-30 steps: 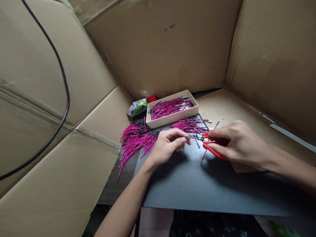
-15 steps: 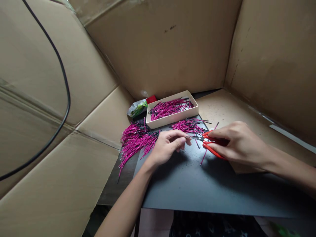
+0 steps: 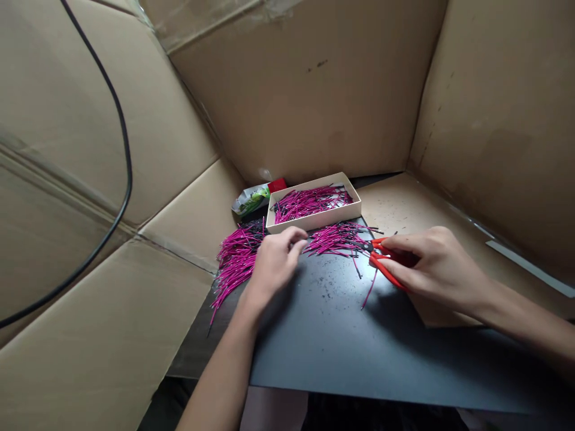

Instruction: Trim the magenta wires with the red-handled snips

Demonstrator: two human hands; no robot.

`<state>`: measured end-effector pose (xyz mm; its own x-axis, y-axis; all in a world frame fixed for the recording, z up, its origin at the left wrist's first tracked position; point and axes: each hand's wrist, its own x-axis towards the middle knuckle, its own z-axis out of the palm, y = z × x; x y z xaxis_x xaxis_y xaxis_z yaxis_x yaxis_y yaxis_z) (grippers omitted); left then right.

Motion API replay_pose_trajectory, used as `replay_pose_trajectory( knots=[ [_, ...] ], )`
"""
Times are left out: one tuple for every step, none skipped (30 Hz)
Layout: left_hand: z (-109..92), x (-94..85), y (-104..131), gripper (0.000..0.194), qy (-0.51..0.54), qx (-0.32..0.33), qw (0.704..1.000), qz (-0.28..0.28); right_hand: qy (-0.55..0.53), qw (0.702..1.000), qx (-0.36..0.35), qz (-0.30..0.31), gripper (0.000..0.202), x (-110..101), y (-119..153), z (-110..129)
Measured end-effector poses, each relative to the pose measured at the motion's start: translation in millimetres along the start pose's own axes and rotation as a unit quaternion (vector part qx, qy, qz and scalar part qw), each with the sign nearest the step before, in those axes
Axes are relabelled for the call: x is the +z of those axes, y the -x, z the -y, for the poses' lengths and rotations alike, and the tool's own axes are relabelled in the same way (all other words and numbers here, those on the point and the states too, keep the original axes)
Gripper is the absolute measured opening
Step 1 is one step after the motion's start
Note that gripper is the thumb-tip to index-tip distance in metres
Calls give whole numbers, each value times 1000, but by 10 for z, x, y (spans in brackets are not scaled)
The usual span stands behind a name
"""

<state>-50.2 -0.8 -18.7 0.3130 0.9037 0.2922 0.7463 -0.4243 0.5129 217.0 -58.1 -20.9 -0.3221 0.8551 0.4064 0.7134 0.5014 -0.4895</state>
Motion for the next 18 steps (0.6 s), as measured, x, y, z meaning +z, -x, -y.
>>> replay_pose_trajectory(
  knots=[
    [79, -39, -11, 12, -54, -28, 998, -25, -1, 1000, 4, 1, 22, 1, 3, 2],
    [157, -72, -18, 11, -105, -60, 991, -47, -1, 1000, 8, 1, 22, 3, 6, 4],
    [229, -97, -22, 10, -157, -95, 981, -58, -1, 1000, 11, 1, 21, 7, 9, 5],
    [289, -113, -23, 9, -199, -129, 970, -60, -1, 1000, 13, 1, 21, 11, 12, 6],
    [335, -119, -22, 8, -223, -148, 962, -56, -1, 1000, 16, 0, 21, 15, 13, 7],
    [364, -113, -20, 6, -237, -155, 957, -57, 0, 1000, 18, -1, 22, 19, 12, 7],
    [376, -97, -18, 5, -242, -149, 957, -61, 2, 1000, 20, 1, 24, 21, 11, 8],
    [372, -69, -16, 5, -237, -129, 961, -66, 4, 1000, 20, 3, 26, 23, 9, 7],
    [352, -30, -14, 5, -224, -97, 967, -69, 7, 1000, 20, 6, 27, 25, 6, 7],
    [320, 18, -14, 6, -204, -60, 975, -66, 9, 1000, 19, 9, 28, 27, 4, 5],
    [278, 74, -15, 7, -181, -27, 981, -63, 12, 1000, 16, 11, 29, 29, 3, 3],
    [230, 136, -19, 9, -161, 5, 986, -48, 14, 1000, 14, 12, 29, 33, 3, 1],
    [181, 201, -26, 11, -144, 32, 989, -31, 14, 1000, 14, 13, 29, 38, 4, -2],
    [133, 265, -37, 13, -130, 56, 990, -9, 13, 1000, 14, 14, 29, 43, 5, -4],
    [90, 327, -53, 17, -119, 75, 990, 13, 12, 1000, 15, 15, 28, 49, 6, -4],
    [56, 384, -73, 20, -115, 90, 989, 30, 9, 1000, 16, 18, 27, 53, 7, -4],
    [30, 434, -95, 20, -115, 101, 987, 47, 6, 1000, 16, 19, 27, 55, 7, -3],
    [14, 475, -118, 17, -117, 109, 985, 62, 4, 1000, 16, 19, 26, 55, 7, -1]
  ],
)
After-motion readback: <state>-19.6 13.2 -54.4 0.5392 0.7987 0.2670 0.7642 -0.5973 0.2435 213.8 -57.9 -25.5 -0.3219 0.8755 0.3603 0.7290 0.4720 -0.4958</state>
